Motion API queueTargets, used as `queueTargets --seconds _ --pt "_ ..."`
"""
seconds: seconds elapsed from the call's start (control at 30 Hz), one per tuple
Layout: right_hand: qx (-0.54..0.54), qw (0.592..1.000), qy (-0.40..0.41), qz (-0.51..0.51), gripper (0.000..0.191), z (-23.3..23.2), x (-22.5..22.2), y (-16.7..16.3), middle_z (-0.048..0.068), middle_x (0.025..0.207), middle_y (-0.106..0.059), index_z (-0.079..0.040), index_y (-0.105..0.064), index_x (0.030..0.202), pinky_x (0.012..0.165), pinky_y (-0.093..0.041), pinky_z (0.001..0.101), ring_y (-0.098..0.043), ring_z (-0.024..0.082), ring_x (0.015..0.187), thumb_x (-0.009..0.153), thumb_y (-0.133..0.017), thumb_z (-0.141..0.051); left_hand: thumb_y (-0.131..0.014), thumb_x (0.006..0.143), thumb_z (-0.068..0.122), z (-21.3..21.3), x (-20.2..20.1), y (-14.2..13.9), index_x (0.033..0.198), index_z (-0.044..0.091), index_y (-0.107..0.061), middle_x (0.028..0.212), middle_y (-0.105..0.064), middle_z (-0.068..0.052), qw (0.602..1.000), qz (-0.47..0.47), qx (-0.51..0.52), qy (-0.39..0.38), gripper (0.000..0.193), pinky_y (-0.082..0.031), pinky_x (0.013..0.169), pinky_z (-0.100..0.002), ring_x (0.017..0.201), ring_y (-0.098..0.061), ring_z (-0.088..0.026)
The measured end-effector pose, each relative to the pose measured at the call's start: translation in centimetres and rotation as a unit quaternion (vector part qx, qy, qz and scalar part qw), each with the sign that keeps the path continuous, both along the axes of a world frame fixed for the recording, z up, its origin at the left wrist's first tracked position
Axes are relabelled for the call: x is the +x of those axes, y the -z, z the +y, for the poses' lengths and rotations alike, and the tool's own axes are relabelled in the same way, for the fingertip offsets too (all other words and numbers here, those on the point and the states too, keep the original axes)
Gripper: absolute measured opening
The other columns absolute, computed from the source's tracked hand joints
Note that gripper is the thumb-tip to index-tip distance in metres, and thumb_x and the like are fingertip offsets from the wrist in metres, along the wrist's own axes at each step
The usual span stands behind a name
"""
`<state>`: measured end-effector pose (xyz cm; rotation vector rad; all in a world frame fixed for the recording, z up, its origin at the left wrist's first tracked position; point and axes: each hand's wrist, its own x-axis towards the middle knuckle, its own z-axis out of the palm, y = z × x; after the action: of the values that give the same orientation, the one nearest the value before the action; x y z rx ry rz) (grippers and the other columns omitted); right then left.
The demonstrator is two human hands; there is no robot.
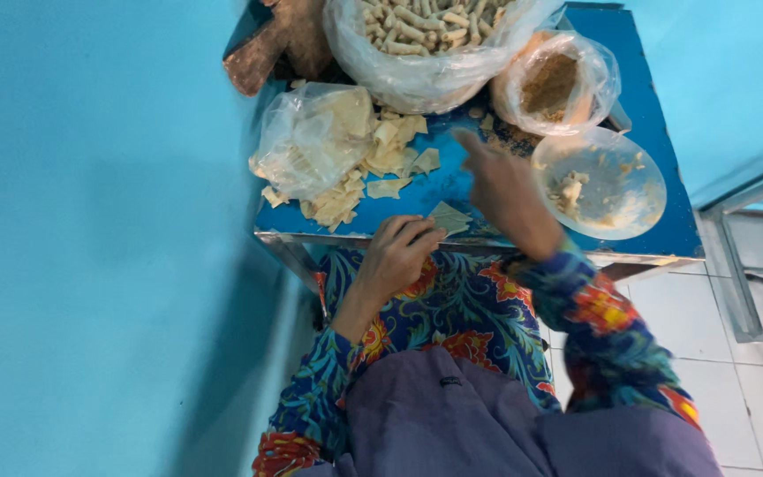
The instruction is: The person sits at a small blue table, takes thin square dough sheets one at a time, and rolls each sheet into a tight cylinder by hand. The finished rolled pieces accumulate in a large plastic bag of similar rolls on the table, with a plate of dough paste nearby.
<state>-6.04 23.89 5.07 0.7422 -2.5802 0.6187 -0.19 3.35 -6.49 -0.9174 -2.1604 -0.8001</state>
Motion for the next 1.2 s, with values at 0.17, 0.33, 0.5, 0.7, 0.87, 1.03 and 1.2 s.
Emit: queueTargets --seconds 0.17,0.33,0.5,0.7,0.87,1.03,1.2 --pt "-0.042 0.999 -0.004 0.021 0.057 -3.5 -1.0 1.3 0.019 0.132 -0.064 -0.009 -0.051 0.141 0.066 -0.054 0.0515 -0.068 0.045 0.091 0.087 -0.068 0.001 -0.077 0.091 0.011 0.0 -0.2 -0.6 0.115 0.011 -0.074 0.117 -0.07 -0.007 1.0 0.013 -0.012 0.004 0.024 -0.053 0.099 -0.045 0.117 -0.062 -0.029" --pt "-0.097 0.991 -0.089 -0.027 0.054 1.4 0.3 1.8 0.015 0.124 -0.064 -0.01 -0.066 0.123 0.09 -0.052 0.0454 -0.061 0.038 0.113 0.078 -0.054 0.017 -0.075 0.091 0.01 0.0 0.0 -0.6 0.118 0.011 -0.074 0.119 -0.07 -0.006 1.0 0.002 -0.009 0.004 0.026 -0.053 0.097 -0.045 0.116 -0.062 -0.027" --pt "-0.089 0.979 -0.115 -0.14 0.055 3.7 0.3 3.2 0.009 0.113 -0.059 -0.018 -0.076 0.117 0.098 -0.044 0.0413 -0.055 0.032 0.111 0.081 -0.054 0.017 -0.074 0.092 0.008 0.1 0.0 -0.7 0.117 0.011 -0.074 0.12 -0.07 -0.005 1.0 -0.003 -0.007 0.003 0.026 -0.053 0.098 -0.045 0.116 -0.063 -0.027" --pt "0.027 0.993 -0.101 -0.054 0.047 1.9 1.2 4.7 0.008 0.107 -0.059 -0.023 -0.078 0.12 0.09 -0.04 0.0432 -0.053 0.031 0.103 0.078 -0.073 -0.002 -0.075 0.092 0.009 0.0 0.0 -0.8 0.118 0.011 -0.074 0.121 -0.069 -0.004 1.0 0.001 -0.006 0.004 0.026 -0.054 0.098 -0.043 0.116 -0.062 -0.026" --pt "0.193 0.964 -0.069 0.17 0.041 2.0 2.3 4.6 0.006 0.11 -0.06 -0.017 -0.078 0.121 0.098 -0.042 0.043 -0.053 0.027 0.112 0.081 -0.071 -0.016 -0.076 0.092 0.009 0.0 0.2 -0.7 0.117 0.01 -0.073 0.121 -0.069 -0.005 1.0 -0.011 -0.004 0.004 0.025 -0.053 0.098 -0.044 0.117 -0.062 -0.027" --pt "0.284 0.941 -0.039 0.182 0.03 2.0 1.3 3.3 0.003 0.115 -0.061 -0.018 -0.073 0.112 0.102 -0.041 0.0408 -0.054 0.024 0.116 0.082 -0.068 -0.022 -0.075 0.091 0.009 -0.1 0.2 -1.2 0.118 0.009 -0.073 0.124 -0.067 -0.007 1.0 -0.002 -0.016 -0.001 0.027 -0.052 0.098 -0.045 0.116 -0.061 -0.029" --pt "0.187 0.966 -0.097 0.153 0.041 1.6 2.6 3.3 0.006 0.105 -0.058 -0.019 -0.076 0.12 0.091 -0.038 0.0411 -0.051 0.025 0.104 0.08 -0.068 -0.024 -0.075 0.091 0.01 -0.1 0.2 -1.2 0.113 0.01 -0.071 0.118 -0.066 -0.005 1.0 0.005 -0.005 0.007 0.022 -0.052 0.098 -0.045 0.116 -0.061 -0.029"
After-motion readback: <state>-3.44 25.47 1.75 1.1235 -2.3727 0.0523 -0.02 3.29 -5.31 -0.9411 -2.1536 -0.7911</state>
